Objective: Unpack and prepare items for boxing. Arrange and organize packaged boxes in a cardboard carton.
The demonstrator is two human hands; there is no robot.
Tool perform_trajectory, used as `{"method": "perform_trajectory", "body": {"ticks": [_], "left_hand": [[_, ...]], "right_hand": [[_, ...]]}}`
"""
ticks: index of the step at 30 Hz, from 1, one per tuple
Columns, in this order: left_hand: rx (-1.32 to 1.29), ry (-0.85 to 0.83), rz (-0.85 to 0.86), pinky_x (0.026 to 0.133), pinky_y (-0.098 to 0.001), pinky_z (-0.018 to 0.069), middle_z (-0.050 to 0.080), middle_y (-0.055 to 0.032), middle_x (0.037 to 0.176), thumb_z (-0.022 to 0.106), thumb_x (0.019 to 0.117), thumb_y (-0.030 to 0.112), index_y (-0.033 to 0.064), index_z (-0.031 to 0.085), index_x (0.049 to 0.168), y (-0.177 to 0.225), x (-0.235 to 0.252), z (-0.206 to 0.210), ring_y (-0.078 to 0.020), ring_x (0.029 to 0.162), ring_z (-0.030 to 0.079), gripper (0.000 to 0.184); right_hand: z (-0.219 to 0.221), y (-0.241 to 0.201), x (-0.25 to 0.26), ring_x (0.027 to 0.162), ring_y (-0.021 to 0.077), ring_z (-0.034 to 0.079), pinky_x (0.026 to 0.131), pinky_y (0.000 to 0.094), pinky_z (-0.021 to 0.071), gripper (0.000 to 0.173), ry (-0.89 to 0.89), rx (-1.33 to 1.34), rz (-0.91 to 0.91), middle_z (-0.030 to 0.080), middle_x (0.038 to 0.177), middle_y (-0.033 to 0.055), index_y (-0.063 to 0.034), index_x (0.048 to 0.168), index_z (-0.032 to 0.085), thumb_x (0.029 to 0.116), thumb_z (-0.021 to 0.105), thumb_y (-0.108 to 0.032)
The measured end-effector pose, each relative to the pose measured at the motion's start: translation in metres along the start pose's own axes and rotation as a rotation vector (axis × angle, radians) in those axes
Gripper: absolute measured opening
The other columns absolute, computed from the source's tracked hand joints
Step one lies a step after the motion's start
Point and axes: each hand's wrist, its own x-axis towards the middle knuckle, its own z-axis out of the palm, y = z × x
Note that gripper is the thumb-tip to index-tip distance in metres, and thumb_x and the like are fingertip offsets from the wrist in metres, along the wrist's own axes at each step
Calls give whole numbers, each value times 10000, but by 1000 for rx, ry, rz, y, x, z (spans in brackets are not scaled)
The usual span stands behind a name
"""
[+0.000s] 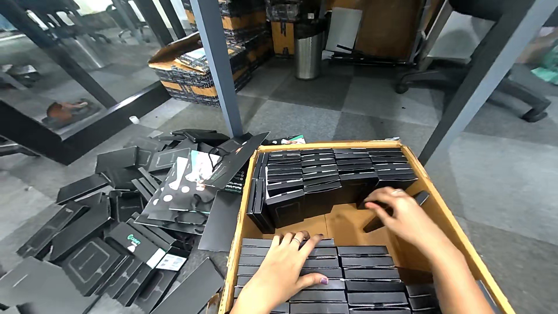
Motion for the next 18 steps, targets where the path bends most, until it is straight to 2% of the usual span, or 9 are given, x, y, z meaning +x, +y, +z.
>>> {"method": "perform_trajectory", "body": {"ticks": [2, 4, 7, 9, 11, 13, 15, 17, 18], "left_hand": [[-2, -13, -1, 1068, -636, 379, 554, -200, 1449, 517, 968, 635, 161, 447, 1546, 0, 0, -1, -423, 1327, 524, 750], [-1, 0, 4, 1066, -634, 383, 567, -196, 1437, 521, 966, 633, 160, 457, 1539, 0, -1, -1, -418, 1320, 534, 746], [-19, -11, -5, 1088, -640, 362, 561, -192, 1447, 541, 964, 620, 163, 453, 1545, 0, 0, -1, -411, 1340, 521, 745], [-25, 9, 4, 1089, -646, 363, 574, -190, 1431, 549, 960, 618, 155, 468, 1536, -1, -1, 0, -410, 1331, 532, 743], [-25, 17, 11, 1084, -643, 369, 578, -189, 1427, 545, 960, 621, 154, 471, 1533, -2, -1, 0, -409, 1326, 537, 743], [-28, -24, -5, 1099, -640, 347, 551, -189, 1457, 542, 968, 614, 169, 442, 1551, 0, -1, -2, -407, 1351, 510, 740], [-23, -21, -3, 1097, -650, 351, 555, -191, 1455, 547, 966, 611, 157, 450, 1546, 1, 0, -3, -411, 1350, 515, 743], [-19, -4, 8, 1080, -658, 360, 559, -188, 1452, 553, 969, 598, 131, 459, 1534, 1, 0, -3, -414, 1342, 521, 740], [-18, 12, 17, 1069, -666, 368, 564, -186, 1447, 555, 967, 597, 112, 466, 1526, 1, 0, -2, -415, 1336, 528, 745]], "right_hand": [[-10, 21, -3, 1210, 497, 581, 955, 678, 482, 296, 72, -95, 43, 660, 1266, 233, 0, 1128, 748, 860, 675, 103], [-21, 35, -8, 1312, 515, 511, 1022, 688, 434, 429, -22, -135, 171, 593, 1382, 266, 11, 1185, 729, 805, 656, 197], [-29, 50, -12, 1457, 487, 363, 1159, 627, 330, 515, -227, -175, 290, 494, 1502, 268, 24, 1257, 692, 783, 668, 223], [-26, 56, -12, 1484, 494, 309, 1177, 626, 303, 528, -255, -193, 279, 482, 1518, 261, 5, 1242, 710, 761, 702, 222], [-19, 61, -11, 1384, 514, 451, 1128, 643, 366, 385, -155, -221, 184, 627, 1349, 265, 1, 1087, 772, 766, 723, 208], [-15, 56, -10, 1141, 467, 641, 1049, 655, 422, 228, -58, -283, 92, 746, 1064, 199, -30, 981, 795, 787, 809, 90], [-17, 37, -9, 1099, 454, 645, 1057, 709, 324, 194, -110, -254, 80, 755, 1030, 183, -39, 1017, 803, 825, 834, -31], [-14, 23, -7, 1100, 395, 654, 1028, 687, 366, 197, -255, -115, 38, 751, 1068, 146, -78, 1037, 807, 844, 813, -43], [-11, 16, -6, 1088, 346, 675, 1003, 630, 445, 197, -347, -39, 10, 749, 1091, 128, -87, 1065, 802, 869, 798, -75]]}}
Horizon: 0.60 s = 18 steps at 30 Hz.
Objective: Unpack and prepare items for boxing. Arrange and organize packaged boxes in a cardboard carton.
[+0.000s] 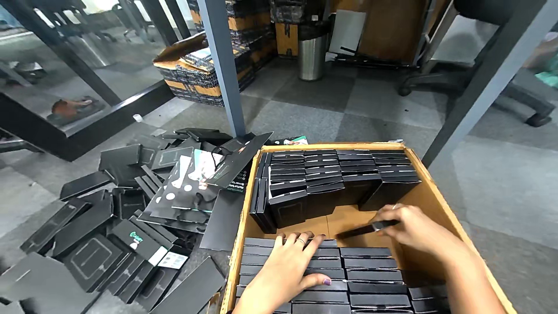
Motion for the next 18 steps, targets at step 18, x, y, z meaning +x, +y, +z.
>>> {"method": "perform_trajectory", "body": {"ticks": [18], "left_hand": [[24, 113, 70, 1027, -643, 439, 608, -216, 1383, 576, 954, 589, -10, 530, 1438, 0, 1, 9, -416, 1284, 581, 771]], "right_hand": [[10, -44, 11, 1288, 291, 590, 1110, 505, 406, 363, -519, 157, 63, 644, 1371, 133, -120, 1394, 633, 1086, 513, -270]]}}
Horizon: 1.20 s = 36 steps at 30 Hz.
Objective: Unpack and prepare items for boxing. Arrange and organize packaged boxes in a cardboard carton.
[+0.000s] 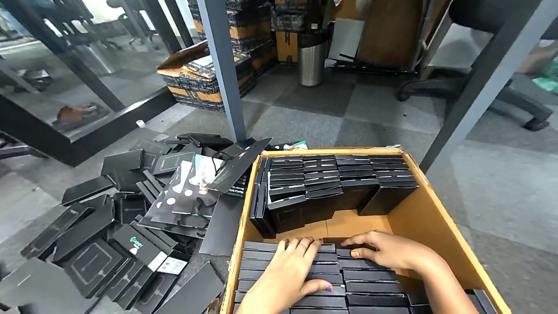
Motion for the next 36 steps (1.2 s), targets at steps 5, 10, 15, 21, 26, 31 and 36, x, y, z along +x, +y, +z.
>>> {"method": "perform_trajectory", "body": {"ticks": [5, 10, 15, 21, 26, 31, 36], "left_hand": [[-11, -3, 4, 1041, -639, 432, 610, -217, 1379, 577, 954, 588, -6, 529, 1441, -1, 0, -1, -413, 1285, 581, 768], [1, -6, 9, 1032, -640, 435, 605, -217, 1389, 566, 956, 595, -7, 523, 1446, 0, -1, 0, -412, 1284, 582, 777], [-17, 10, -6, 1078, -658, 394, 604, -210, 1389, 567, 953, 599, 10, 518, 1460, -2, -2, 1, -415, 1297, 571, 779], [-23, 2, -56, 1127, -678, 324, 592, -211, 1404, 557, 957, 609, 42, 485, 1501, -4, -2, -1, -412, 1344, 535, 789], [-43, -12, -96, 1146, -667, 295, 579, -217, 1420, 562, 961, 596, 32, 472, 1508, -5, -1, -6, -419, 1369, 506, 792], [-33, 35, -126, 1144, -648, 321, 575, -222, 1431, 555, 955, 618, 22, 494, 1492, -7, 0, -4, -411, 1370, 511, 805], [-15, 14, -183, 1174, -639, 279, 551, -203, 1467, 532, 962, 632, 33, 490, 1498, -8, 1, -7, -395, 1412, 472, 804]], "right_hand": [[-2, 4, -7, 1178, 239, 655, 1065, 447, 463, 270, 33, 62, -126, 706, 1245, 122, -68, 1263, 709, 1053, 569, -165], [-2, 7, -2, 1202, 257, 637, 1079, 433, 450, 324, -6, 81, -91, 673, 1288, 161, -25, 1340, 639, 1067, 543, -170], [1, 7, 0, 1247, 257, 612, 1101, 440, 431, 365, -10, 106, -47, 643, 1344, 162, -34, 1389, 599, 1089, 497, -216], [2, 7, 3, 1298, 307, 585, 1117, 516, 411, 486, 63, 85, -21, 623, 1390, 158, -81, 1426, 583, 1084, 477, -409], [0, 7, 3, 1324, 313, 562, 1114, 534, 401, 517, 164, 91, -26, 607, 1417, 148, -79, 1420, 587, 1091, 428, -445], [-4, 6, 1, 1284, 301, 584, 1103, 527, 406, 542, 234, 91, -3, 634, 1356, 170, -79, 1408, 599, 1102, 366, -461], [-4, 5, 0, 1317, 289, 566, 1126, 526, 388, 543, 274, 84, 1, 616, 1398, 145, -87, 1422, 591, 1112, 329, -448]]}}
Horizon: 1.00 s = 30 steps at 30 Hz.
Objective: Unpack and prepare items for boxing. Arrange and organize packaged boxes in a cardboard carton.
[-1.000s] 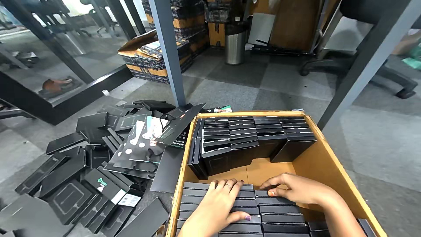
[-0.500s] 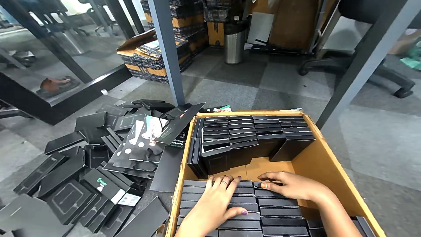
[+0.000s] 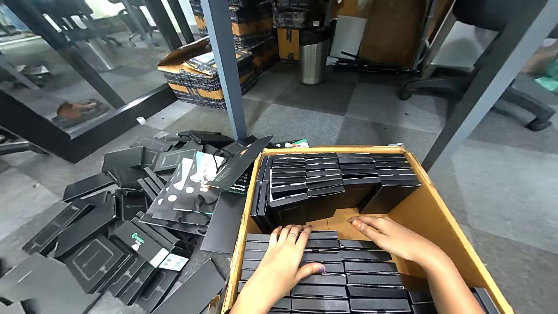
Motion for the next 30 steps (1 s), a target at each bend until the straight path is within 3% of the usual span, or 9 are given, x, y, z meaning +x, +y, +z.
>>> {"method": "perform_trajectory", "body": {"ticks": [17, 24, 26, 28, 30], "left_hand": [[19, 102, -14, 1166, -614, 312, 588, -199, 1424, 503, 959, 657, 10, 543, 1449, -6, 1, 6, -396, 1397, 489, 813], [24, 214, 52, 1136, -629, 355, 574, -199, 1447, 514, 953, 645, 9, 595, 1395, -6, 2, 11, -407, 1403, 484, 778], [15, 223, 62, 1142, -629, 349, 565, -193, 1460, 528, 958, 627, 12, 601, 1387, -6, 2, 10, -402, 1410, 477, 754], [19, 248, 79, 1133, -633, 359, 570, -191, 1454, 516, 959, 635, 14, 612, 1374, -7, 2, 12, -402, 1404, 485, 753], [33, 273, 93, 1121, -634, 374, 579, -189, 1444, 499, 957, 649, 20, 620, 1366, -7, 2, 12, -402, 1396, 494, 760]], "right_hand": [[2, 1, 1, 1340, 270, 552, 1142, 510, 377, 552, 67, -6, -13, 618, 1409, 120, -86, 1417, 598, 1117, 298, -439], [5, 1, 0, 1297, 339, 578, 1112, 568, 388, 577, 121, -46, -12, 648, 1350, 165, -74, 1395, 619, 1115, 287, -454], [5, 2, 1, 1163, 371, 654, 1003, 614, 465, 501, 278, -110, 1, 707, 1205, 183, -72, 1309, 684, 1106, 386, -420], [6, 12, 6, 1018, 429, 702, 870, 661, 516, 388, 591, -228, -41, 739, 1048, 212, -18, 1117, 752, 1064, 547, -344], [-1, 28, 13, 1043, 474, 680, 874, 675, 511, 271, 833, -293, -82, 721, 1076, 247, 36, 1054, 739, 1007, 656, -218]]}}
